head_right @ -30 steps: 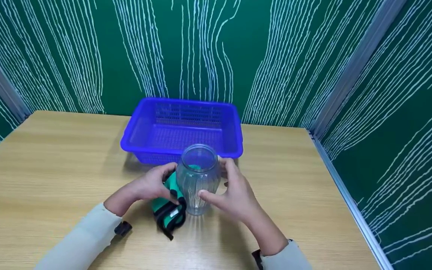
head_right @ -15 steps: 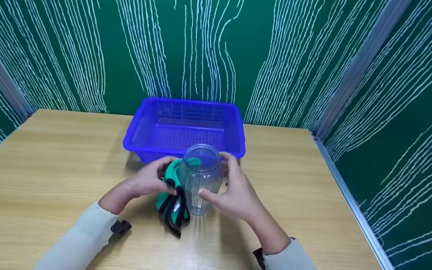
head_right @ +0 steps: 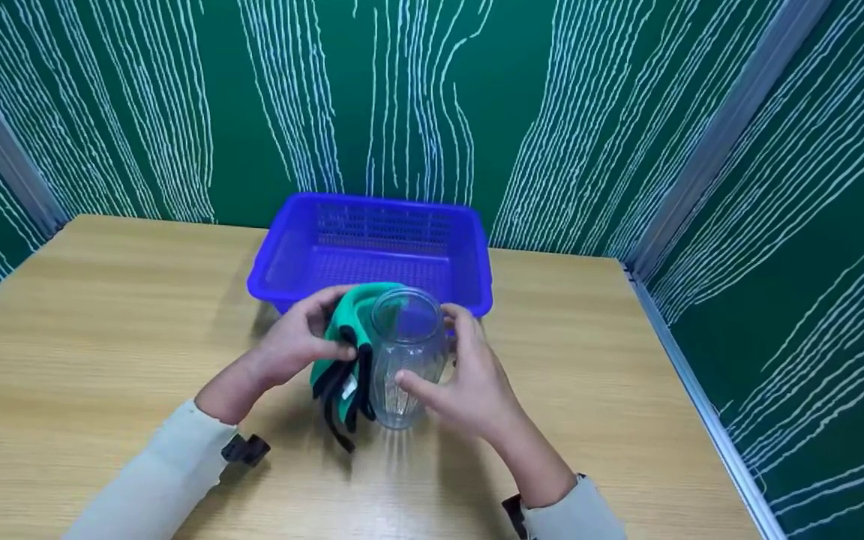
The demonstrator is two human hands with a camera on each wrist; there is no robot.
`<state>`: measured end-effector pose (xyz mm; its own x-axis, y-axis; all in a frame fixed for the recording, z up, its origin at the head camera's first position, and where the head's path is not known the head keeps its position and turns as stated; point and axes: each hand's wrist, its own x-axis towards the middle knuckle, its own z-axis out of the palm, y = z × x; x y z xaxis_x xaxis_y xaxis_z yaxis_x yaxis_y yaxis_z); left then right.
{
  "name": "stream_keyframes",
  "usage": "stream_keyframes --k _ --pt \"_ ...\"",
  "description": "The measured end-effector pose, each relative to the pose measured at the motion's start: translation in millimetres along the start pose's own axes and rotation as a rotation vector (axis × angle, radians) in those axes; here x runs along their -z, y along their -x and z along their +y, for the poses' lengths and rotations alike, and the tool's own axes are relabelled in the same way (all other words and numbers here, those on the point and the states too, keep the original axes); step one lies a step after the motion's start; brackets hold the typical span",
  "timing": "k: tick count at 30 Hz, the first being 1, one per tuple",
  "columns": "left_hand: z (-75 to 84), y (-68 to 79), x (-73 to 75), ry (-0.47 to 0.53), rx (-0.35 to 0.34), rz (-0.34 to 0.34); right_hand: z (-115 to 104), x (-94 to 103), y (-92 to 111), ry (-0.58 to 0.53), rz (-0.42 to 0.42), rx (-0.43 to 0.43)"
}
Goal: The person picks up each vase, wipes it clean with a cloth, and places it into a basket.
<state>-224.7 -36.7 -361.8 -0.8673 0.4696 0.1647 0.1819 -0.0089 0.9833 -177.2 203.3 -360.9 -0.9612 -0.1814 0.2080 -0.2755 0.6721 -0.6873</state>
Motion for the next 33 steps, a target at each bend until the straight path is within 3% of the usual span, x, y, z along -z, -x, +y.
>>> stream_keyframes --k 3,12,14,21,30,33 --pt "1.1 -1.9 -0.6 0.011 -0.015 0.007 1 -0.4 0 -0.009 0.002 0.004" --pt "-14.7 -15.1 0.3 0.027 -0.031 0.010 2 -0.5 -1 -0.004 0.020 0.019" --pt "-15.3 -16.5 -0.6 0.032 -0.039 -0.011 1 -0.1 -1 -0.010 0.022 0.030" --pt "0.4 -7.2 -2.4 -0.031 -0.034 -0.141 -32 7.4 6 -0.016 0.004 0.029" --pt "-4.0 -7.0 -0.9 -0.086 -0.073 -0.197 -30 9.4 7 -0.033 -0.011 0.058" --pt "-6.4 -7.0 0.5 -0.083 -0.041 -0.200 -28 8.6 7 -0.040 -0.015 0.061"
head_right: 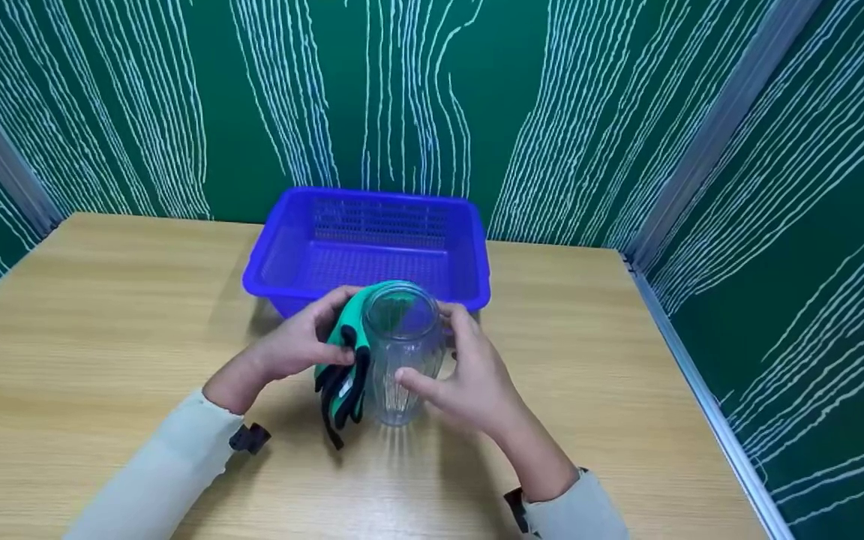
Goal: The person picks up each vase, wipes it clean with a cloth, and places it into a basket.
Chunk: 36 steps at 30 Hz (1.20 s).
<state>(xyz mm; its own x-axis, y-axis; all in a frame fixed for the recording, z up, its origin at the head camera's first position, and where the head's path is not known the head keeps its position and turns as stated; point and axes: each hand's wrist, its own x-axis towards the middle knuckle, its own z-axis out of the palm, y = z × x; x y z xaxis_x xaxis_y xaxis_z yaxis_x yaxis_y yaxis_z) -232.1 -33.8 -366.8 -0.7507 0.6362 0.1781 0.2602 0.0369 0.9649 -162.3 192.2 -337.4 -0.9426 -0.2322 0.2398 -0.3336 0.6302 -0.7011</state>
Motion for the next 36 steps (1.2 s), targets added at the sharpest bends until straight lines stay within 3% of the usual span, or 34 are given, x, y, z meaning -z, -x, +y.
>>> stream_keyframes --k 5,11,16,25,36 --pt "-7.1 0.4 2.3 -0.018 0.071 0.003 1 -1.4 0 0.001 0.001 0.014" --pt "-32.6 -4.5 1.4 -0.068 0.111 0.020 0 -1.4 0 -0.008 0.000 0.020" --pt "-45.6 -6.0 -0.9 -0.103 0.188 0.041 0 -1.4 0 -0.009 0.002 0.023" --pt "-53.4 -4.9 -7.6 -0.226 0.234 0.100 1 -1.1 0 -0.014 0.005 0.029" --pt "-58.4 -4.1 -11.6 -0.331 0.263 0.108 2 -0.8 1 -0.018 -0.001 0.029"
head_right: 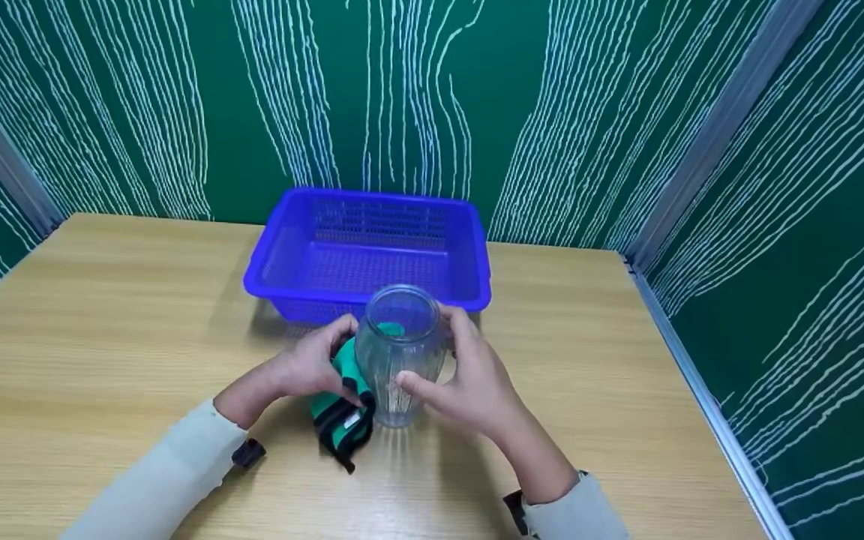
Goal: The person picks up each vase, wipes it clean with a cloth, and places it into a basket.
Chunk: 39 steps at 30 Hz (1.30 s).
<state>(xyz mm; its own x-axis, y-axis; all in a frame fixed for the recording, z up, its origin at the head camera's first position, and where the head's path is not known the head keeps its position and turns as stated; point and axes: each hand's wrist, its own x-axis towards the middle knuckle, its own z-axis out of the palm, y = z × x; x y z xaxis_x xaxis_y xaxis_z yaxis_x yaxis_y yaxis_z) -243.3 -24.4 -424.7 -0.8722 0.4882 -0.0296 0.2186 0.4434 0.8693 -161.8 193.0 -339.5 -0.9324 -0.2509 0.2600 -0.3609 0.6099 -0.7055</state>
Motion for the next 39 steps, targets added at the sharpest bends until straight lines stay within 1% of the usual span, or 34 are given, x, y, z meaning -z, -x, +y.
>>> stream_keyframes --k 5,17,27,31,35,39 --pt "-1.6 0.3 -2.0 -0.019 -0.003 0.014 0 0.1 0 -0.002 0.001 0.008" --pt "-3.1 0.5 -4.8 -0.136 0.010 0.016 0 -0.4 0 0.001 0.000 0.005" --pt "-5.4 -0.9 -7.1 -0.160 0.039 0.031 0 0.1 0 0.006 -0.005 -0.004" --pt "-6.1 -0.6 -8.1 -0.166 0.035 0.029 6 0.1 -1 -0.005 -0.018 -0.013" --pt "-6.7 1.4 -7.7 -0.183 0.022 0.021 20 -2.4 -3 0.000 -0.022 -0.016" --pt "-6.2 3.9 -5.6 -0.206 0.041 0.013 31 -5.8 -4 0.010 -0.006 -0.008"
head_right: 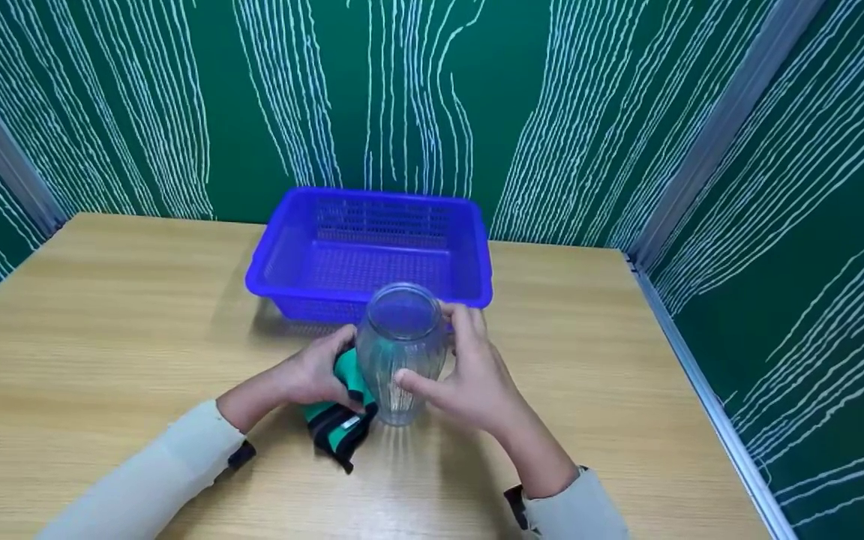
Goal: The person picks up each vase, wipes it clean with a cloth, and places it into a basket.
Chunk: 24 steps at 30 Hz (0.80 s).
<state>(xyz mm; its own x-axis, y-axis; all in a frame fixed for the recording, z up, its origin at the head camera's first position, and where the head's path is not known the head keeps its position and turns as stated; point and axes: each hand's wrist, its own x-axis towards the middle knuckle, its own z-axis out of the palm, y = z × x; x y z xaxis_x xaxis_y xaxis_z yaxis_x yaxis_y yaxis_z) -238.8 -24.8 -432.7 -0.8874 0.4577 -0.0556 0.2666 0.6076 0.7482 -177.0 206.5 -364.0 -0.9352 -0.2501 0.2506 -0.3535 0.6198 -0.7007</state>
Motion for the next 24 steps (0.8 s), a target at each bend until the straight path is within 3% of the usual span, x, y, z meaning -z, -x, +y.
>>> stream_keyframes --k 6,14,24 --pt "-1.1 2.2 3.2 0.028 0.030 -0.006 1 -1.9 -3 -0.006 0.012 -0.008" --pt "-3.1 5.2 2.8 0.179 0.024 0.008 -1 -0.2 -2 -0.007 -0.002 -0.038" --pt "-0.1 6.1 4.9 0.237 -0.027 0.060 -32 5.7 2 -0.026 0.011 -0.024"
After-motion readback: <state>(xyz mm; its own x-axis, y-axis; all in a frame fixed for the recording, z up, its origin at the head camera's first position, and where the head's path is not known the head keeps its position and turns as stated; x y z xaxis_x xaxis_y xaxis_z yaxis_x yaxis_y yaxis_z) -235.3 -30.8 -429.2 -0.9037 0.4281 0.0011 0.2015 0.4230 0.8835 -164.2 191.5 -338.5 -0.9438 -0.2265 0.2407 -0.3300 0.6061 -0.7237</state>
